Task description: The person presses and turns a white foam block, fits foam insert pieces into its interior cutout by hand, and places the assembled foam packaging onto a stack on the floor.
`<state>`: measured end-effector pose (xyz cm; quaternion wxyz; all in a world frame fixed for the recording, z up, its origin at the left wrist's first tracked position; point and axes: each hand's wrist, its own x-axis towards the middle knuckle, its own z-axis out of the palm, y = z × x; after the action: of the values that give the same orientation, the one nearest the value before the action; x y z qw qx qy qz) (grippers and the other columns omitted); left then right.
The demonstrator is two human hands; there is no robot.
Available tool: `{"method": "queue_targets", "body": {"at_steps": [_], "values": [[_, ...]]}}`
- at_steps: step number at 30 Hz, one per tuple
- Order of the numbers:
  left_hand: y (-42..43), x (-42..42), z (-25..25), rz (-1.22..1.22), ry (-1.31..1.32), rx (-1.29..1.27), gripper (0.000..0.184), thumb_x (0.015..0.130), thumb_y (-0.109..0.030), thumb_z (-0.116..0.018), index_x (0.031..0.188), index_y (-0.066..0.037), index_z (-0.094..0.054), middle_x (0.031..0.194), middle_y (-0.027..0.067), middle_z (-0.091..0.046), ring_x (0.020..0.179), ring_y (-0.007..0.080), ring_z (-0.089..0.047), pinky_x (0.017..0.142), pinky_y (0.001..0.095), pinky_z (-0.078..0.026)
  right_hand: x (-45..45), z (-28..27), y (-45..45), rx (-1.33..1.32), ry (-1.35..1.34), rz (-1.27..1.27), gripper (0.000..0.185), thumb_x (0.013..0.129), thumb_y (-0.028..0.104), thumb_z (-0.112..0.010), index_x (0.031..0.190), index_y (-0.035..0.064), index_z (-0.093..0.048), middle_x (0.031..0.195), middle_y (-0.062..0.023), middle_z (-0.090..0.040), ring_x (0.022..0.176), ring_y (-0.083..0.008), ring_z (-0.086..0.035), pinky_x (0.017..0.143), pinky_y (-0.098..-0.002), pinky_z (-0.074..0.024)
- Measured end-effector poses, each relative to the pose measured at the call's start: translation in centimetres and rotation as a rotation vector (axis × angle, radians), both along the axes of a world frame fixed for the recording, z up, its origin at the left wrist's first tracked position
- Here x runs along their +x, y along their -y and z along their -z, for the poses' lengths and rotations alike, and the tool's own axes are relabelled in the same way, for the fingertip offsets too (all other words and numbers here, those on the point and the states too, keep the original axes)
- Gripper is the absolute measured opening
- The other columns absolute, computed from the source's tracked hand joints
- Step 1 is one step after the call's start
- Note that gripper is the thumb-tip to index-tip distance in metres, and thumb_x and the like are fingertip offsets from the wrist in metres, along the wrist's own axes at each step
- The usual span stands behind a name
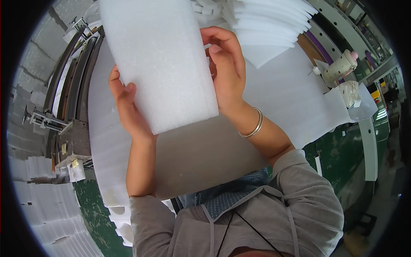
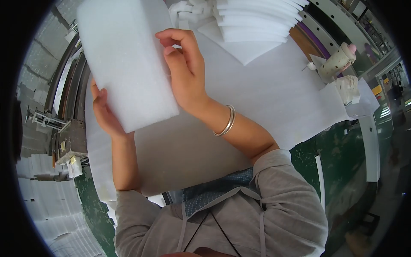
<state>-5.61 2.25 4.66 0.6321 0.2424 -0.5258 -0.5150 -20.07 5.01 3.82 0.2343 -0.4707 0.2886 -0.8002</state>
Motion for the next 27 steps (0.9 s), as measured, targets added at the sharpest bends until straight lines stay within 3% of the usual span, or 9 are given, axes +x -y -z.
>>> {"method": "queue_targets", "body": {"at_steps": [6,12,18,24,27], "values": [[-1.0,-1.1,1.2,-0.082,-0.152,-0.002,0.05,0.075,-0.023,-0.041,0.122,-0.004,-0.036,0.117,0.0134,-0.045,0.105,0.0218,-0.047,0.09,0.0344,-0.039,0.5,0.7,0.0,-0.091,0.06,0.028,0.019,0.081,0.001,-0.039,0.095,0.0029,-0.051,0.09,0.0,-0.049,0.065,-0.0042,-0.035,0.059,-0.0195,-0.032],[-1.4,-1.2,2.0,-0.102,-0.181,0.005,0.051,0.074,-0.021,-0.04,0.121,-0.004,-0.035,0.118,0.0132,-0.043,0.109,0.0215,-0.044,0.092,0.0345,-0.036,0.0,1.0,0.4,-0.165,-0.051,0.069,0.02,0.078,-0.001,-0.039,0.094,0.0026,-0.051,0.09,-0.0008,-0.048,0.064,-0.0049,-0.035,0.058,-0.0193,-0.0318],[0.1,0.1,0.6,0.043,-0.027,0.003,0.054,0.075,-0.023,-0.041,0.125,-0.005,-0.031,0.122,0.0136,-0.042,0.113,0.0221,-0.041,0.097,0.034,-0.031,-1.0,0.1,0.1,0.015,-0.038,-0.096,0.025,0.078,-0.002,-0.04,0.1,0.003,-0.05,0.101,-0.0028,-0.048,0.075,-0.0083,-0.042,0.066,-0.0221,-0.0366],[0.1,0.7,-0.6,0.099,-0.015,-0.06,0.065,0.075,-0.028,-0.051,0.132,-0.006,-0.026,0.127,0.016,-0.042,0.119,0.0244,-0.039,0.1,0.0358,-0.029,-2.1,-0.3,0.7,-0.076,-0.233,0.054,0.031,0.079,-0.001,-0.042,0.108,0.0035,-0.049,0.109,-0.0051,-0.046,0.096,-0.0153,-0.044,0.072,-0.0245,-0.0376],[-0.1,0.8,-0.9,0.096,0.018,-0.108,0.072,0.075,-0.029,-0.054,0.135,-0.005,-0.021,0.13,0.0174,-0.038,0.121,0.0265,-0.037,0.101,0.0369,-0.028,-1.9,-0.5,0.5,-0.081,-0.187,0.045,0.031,0.079,-0.001,-0.041,0.109,0.003,-0.048,0.109,-0.0057,-0.047,0.095,-0.0154,-0.045,0.074,-0.025,-0.0375]]}}
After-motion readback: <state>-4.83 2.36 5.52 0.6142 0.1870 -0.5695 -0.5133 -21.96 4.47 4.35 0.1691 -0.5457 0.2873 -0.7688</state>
